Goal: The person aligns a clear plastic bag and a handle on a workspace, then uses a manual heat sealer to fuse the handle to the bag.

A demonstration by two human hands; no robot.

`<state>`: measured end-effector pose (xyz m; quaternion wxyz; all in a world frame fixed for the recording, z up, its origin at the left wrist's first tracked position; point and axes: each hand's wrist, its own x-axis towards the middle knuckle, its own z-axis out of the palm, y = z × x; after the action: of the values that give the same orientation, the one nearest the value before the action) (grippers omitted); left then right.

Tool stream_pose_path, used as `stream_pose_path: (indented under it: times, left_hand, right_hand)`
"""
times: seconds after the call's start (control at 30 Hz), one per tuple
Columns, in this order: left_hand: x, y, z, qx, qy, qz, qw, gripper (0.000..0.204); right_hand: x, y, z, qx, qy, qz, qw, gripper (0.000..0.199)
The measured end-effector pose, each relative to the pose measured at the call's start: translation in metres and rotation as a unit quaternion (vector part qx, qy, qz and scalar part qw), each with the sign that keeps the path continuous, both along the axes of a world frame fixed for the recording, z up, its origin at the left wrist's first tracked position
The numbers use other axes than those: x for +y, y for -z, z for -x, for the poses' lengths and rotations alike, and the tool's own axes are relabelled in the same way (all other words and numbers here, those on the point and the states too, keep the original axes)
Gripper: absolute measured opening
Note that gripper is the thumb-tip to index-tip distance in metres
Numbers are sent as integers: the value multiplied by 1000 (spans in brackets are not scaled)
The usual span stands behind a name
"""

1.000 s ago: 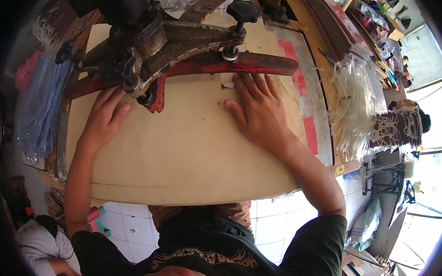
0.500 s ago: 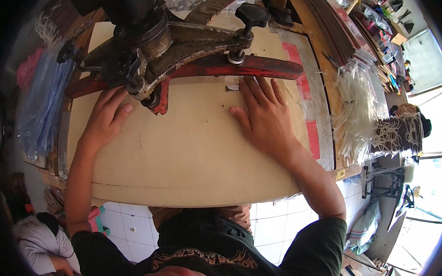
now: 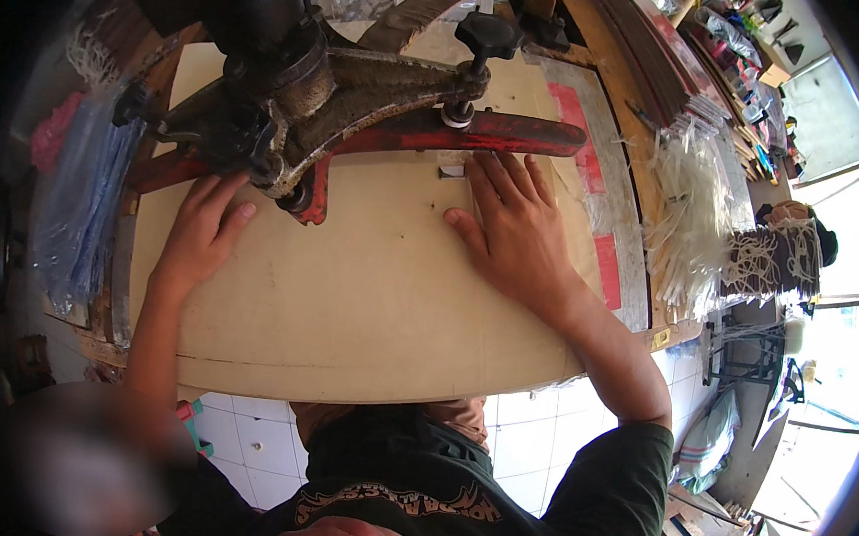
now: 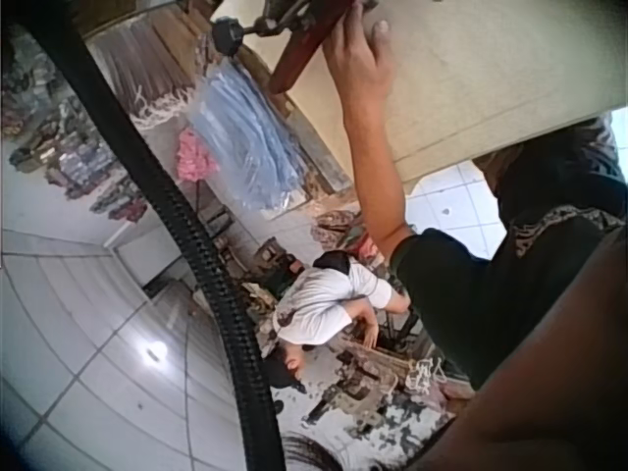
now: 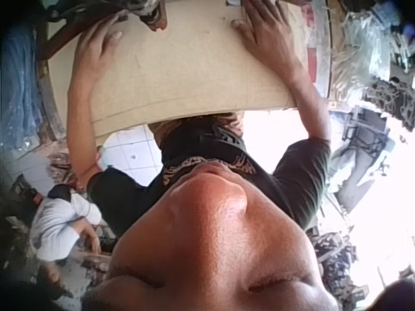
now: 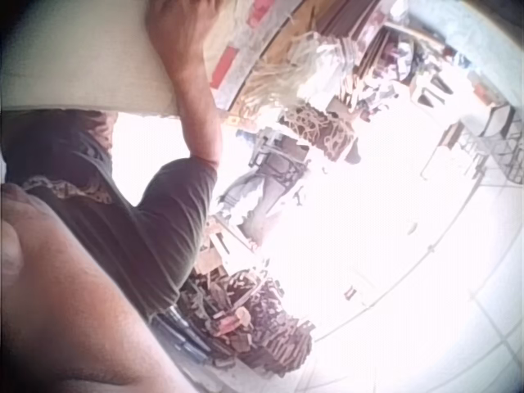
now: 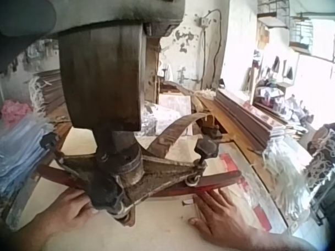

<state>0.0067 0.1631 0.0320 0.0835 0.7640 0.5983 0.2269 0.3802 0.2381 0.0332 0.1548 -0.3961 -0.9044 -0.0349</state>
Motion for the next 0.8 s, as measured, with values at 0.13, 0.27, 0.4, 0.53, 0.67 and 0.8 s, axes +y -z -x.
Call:
stream_pose_path:
  times: [0.13, 0.27, 0.4, 0.53, 0.67, 0.8]
  left_hand:
    - [-1, -1, -2, 13, -1, -9, 1000, 44]
    - [-1, 2, -1, 47, 7, -29, 998, 46]
    - [-1, -1, -2, 44, 2, 4, 999, 47]
    - [-1, -1, -1, 49, 2, 6, 999, 47]
    - [0, 1, -3, 52, 1, 2, 999, 47]
    - [0, -1, -4, 58, -7, 3, 998, 46]
  right_hand:
    - [0, 1, 1, 19, 6, 9, 1000, 56]
    - [1, -3, 5, 45, 7, 60, 997, 56]
    - [2, 4, 2, 50, 11, 58, 997, 57]
    - [1, 0, 3, 30, 16, 80, 996, 59]
    - [2, 1, 2, 29, 17, 81, 996, 59]
    - [4, 4, 0, 36, 16, 81, 996, 58]
